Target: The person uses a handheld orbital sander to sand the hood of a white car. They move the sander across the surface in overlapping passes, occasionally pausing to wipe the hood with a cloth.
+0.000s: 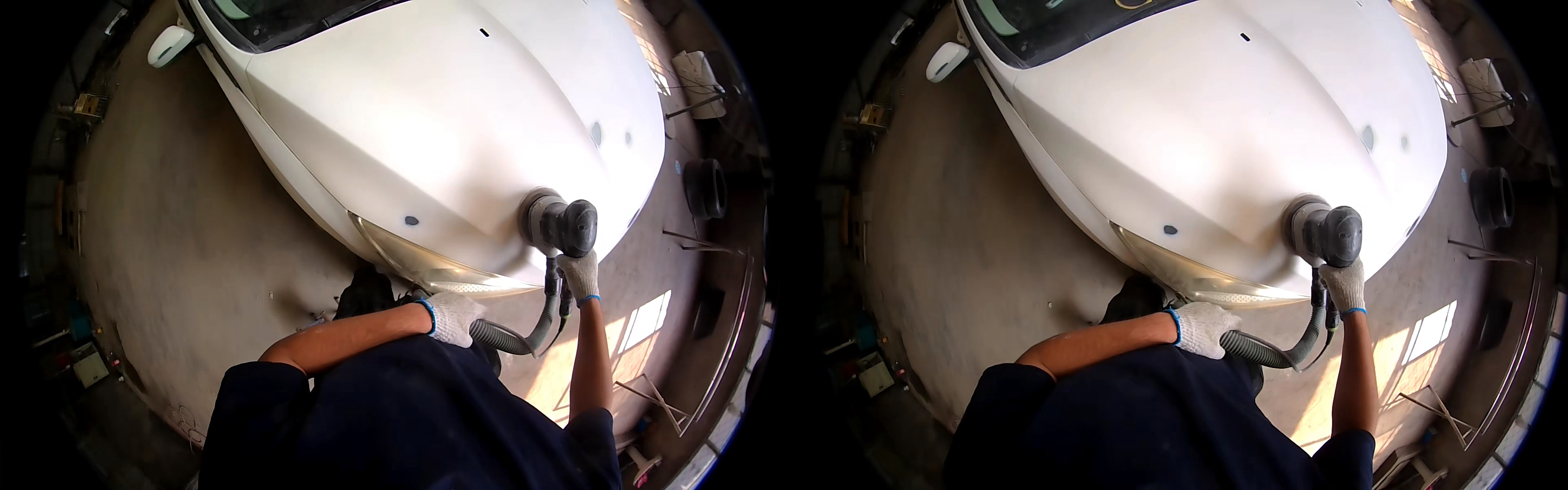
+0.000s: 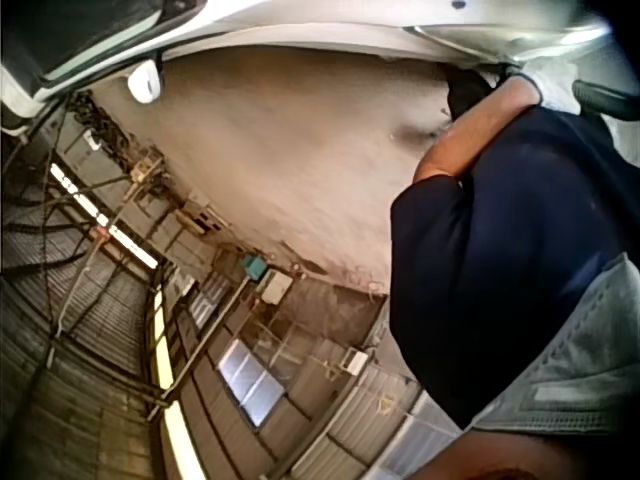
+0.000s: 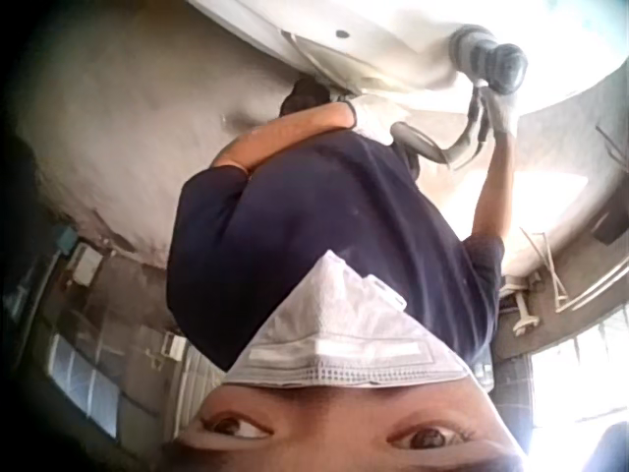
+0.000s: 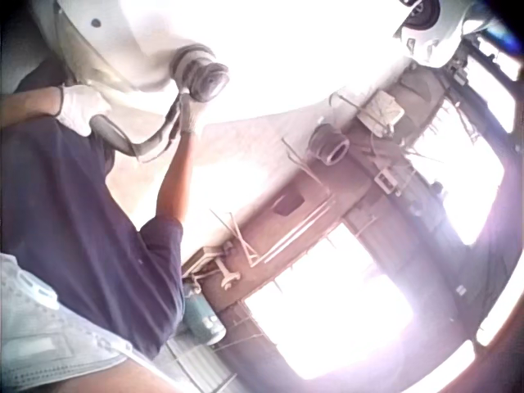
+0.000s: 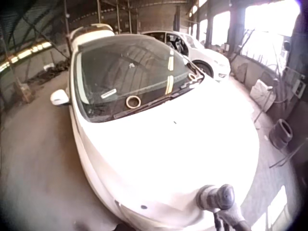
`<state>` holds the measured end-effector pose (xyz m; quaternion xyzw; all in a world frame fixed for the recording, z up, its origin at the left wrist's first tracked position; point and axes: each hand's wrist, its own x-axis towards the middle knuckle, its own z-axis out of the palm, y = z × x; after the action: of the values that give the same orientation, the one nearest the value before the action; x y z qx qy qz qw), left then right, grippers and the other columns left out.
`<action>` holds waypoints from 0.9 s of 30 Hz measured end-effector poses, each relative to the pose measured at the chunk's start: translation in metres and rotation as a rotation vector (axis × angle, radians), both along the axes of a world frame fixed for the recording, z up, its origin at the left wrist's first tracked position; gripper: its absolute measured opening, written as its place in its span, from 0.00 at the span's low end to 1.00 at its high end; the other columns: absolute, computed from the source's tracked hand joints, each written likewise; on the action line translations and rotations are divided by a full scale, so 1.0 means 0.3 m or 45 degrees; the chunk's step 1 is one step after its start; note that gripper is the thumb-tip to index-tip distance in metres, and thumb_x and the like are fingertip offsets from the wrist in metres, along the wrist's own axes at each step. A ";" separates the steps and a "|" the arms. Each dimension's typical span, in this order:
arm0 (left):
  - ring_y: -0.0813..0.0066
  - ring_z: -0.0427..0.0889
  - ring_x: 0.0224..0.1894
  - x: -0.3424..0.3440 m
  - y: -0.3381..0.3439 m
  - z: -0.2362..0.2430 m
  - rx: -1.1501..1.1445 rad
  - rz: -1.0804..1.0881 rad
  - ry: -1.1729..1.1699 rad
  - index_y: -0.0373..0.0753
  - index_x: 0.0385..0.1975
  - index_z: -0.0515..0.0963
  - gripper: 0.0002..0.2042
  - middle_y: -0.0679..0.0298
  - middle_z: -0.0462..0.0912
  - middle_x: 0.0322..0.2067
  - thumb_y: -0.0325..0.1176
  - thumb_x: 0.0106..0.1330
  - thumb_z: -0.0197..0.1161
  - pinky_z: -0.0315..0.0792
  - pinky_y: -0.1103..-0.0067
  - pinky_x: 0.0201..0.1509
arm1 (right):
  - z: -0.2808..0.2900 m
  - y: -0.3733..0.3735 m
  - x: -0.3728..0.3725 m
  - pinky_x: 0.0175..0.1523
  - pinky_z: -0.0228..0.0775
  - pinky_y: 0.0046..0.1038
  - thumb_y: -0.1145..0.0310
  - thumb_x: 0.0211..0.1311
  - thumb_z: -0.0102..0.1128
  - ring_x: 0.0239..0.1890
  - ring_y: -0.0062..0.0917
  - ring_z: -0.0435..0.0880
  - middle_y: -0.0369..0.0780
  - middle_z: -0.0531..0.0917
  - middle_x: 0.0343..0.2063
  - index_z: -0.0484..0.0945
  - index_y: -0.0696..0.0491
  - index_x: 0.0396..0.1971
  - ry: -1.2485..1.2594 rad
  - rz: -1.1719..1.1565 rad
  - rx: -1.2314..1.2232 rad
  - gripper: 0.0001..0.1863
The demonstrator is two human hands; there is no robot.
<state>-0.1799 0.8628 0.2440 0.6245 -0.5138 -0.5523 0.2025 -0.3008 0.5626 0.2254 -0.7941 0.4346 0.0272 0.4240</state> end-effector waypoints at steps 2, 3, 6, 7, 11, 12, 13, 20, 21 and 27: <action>0.45 0.85 0.46 0.019 0.009 0.007 0.004 -0.007 -0.015 0.38 0.42 0.83 0.18 0.47 0.87 0.39 0.37 0.52 0.65 0.76 0.58 0.54 | 0.008 0.002 0.066 0.30 0.74 0.31 0.74 0.45 0.63 0.22 0.28 0.82 0.42 0.82 0.19 0.80 0.62 0.28 -0.037 0.060 0.009 0.09; 0.45 0.85 0.46 0.028 0.024 0.005 0.014 0.003 -0.017 0.37 0.42 0.83 0.18 0.47 0.87 0.39 0.37 0.52 0.65 0.76 0.58 0.54 | 0.029 0.032 0.129 0.32 0.76 0.31 0.74 0.45 0.63 0.24 0.29 0.83 0.42 0.83 0.21 0.80 0.62 0.32 -0.057 0.098 0.002 0.11; 0.45 0.85 0.46 0.081 0.076 0.022 0.013 0.041 0.030 0.35 0.42 0.82 0.18 0.46 0.87 0.38 0.38 0.52 0.64 0.76 0.58 0.53 | 0.155 0.134 0.341 0.43 0.80 0.33 0.75 0.48 0.64 0.34 0.33 0.88 0.47 0.88 0.29 0.80 0.62 0.45 -0.065 0.260 -0.028 0.20; 0.45 0.85 0.46 0.106 0.104 0.022 0.012 0.059 0.052 0.35 0.41 0.82 0.18 0.45 0.86 0.38 0.38 0.52 0.64 0.76 0.58 0.53 | 0.210 0.198 0.433 0.43 0.80 0.33 0.75 0.50 0.64 0.36 0.33 0.89 0.48 0.88 0.31 0.80 0.63 0.47 -0.103 0.352 -0.091 0.21; 0.46 0.86 0.45 0.214 0.232 0.010 -0.024 0.180 0.026 0.35 0.44 0.81 0.19 0.44 0.86 0.38 0.38 0.53 0.63 0.77 0.59 0.52 | 0.202 0.337 0.747 0.47 0.81 0.37 0.74 0.49 0.64 0.36 0.40 0.89 0.50 0.88 0.31 0.79 0.61 0.48 -0.248 0.634 -0.257 0.22; 0.47 0.86 0.45 0.264 0.284 -0.006 -0.060 0.214 0.045 0.36 0.43 0.80 0.18 0.46 0.86 0.36 0.39 0.55 0.65 0.77 0.59 0.51 | 0.213 0.391 0.854 0.47 0.81 0.36 0.74 0.49 0.65 0.37 0.40 0.89 0.50 0.88 0.31 0.79 0.61 0.48 -0.155 0.651 -0.217 0.23; 0.47 0.86 0.44 0.311 0.349 -0.034 -0.108 0.285 0.066 0.36 0.43 0.80 0.18 0.46 0.86 0.36 0.39 0.55 0.65 0.77 0.59 0.51 | 0.249 0.458 0.967 0.48 0.80 0.36 0.73 0.48 0.65 0.37 0.39 0.89 0.50 0.88 0.32 0.79 0.61 0.49 -0.055 0.667 -0.173 0.23; 0.49 0.86 0.44 0.622 0.709 -0.208 -0.183 0.638 0.253 0.42 0.40 0.78 0.13 0.51 0.86 0.36 0.36 0.58 0.69 0.77 0.58 0.50 | 0.357 0.873 1.656 0.35 0.81 0.30 0.74 0.48 0.66 0.25 0.26 0.86 0.43 0.86 0.23 0.80 0.66 0.34 0.025 0.809 -0.221 0.14; 0.49 0.86 0.44 0.660 0.737 -0.214 -0.176 0.666 0.304 0.42 0.41 0.78 0.13 0.51 0.86 0.36 0.36 0.58 0.69 0.78 0.59 0.50 | 0.376 0.928 1.736 0.34 0.81 0.29 0.73 0.48 0.66 0.24 0.25 0.86 0.43 0.86 0.23 0.80 0.66 0.34 0.069 0.845 -0.208 0.14; 0.47 0.86 0.44 0.780 0.852 -0.169 -0.262 0.789 0.393 0.42 0.41 0.81 0.12 0.51 0.87 0.37 0.33 0.57 0.67 0.78 0.59 0.50 | 0.436 1.135 1.946 0.34 0.81 0.29 0.71 0.49 0.66 0.24 0.24 0.86 0.42 0.86 0.23 0.81 0.65 0.33 0.067 1.020 -0.365 0.13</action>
<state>0.0540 1.1184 0.1933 0.6362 -0.3162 -0.4979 0.4974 0.2831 0.9032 0.3562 -0.9502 0.1016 0.1495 0.2538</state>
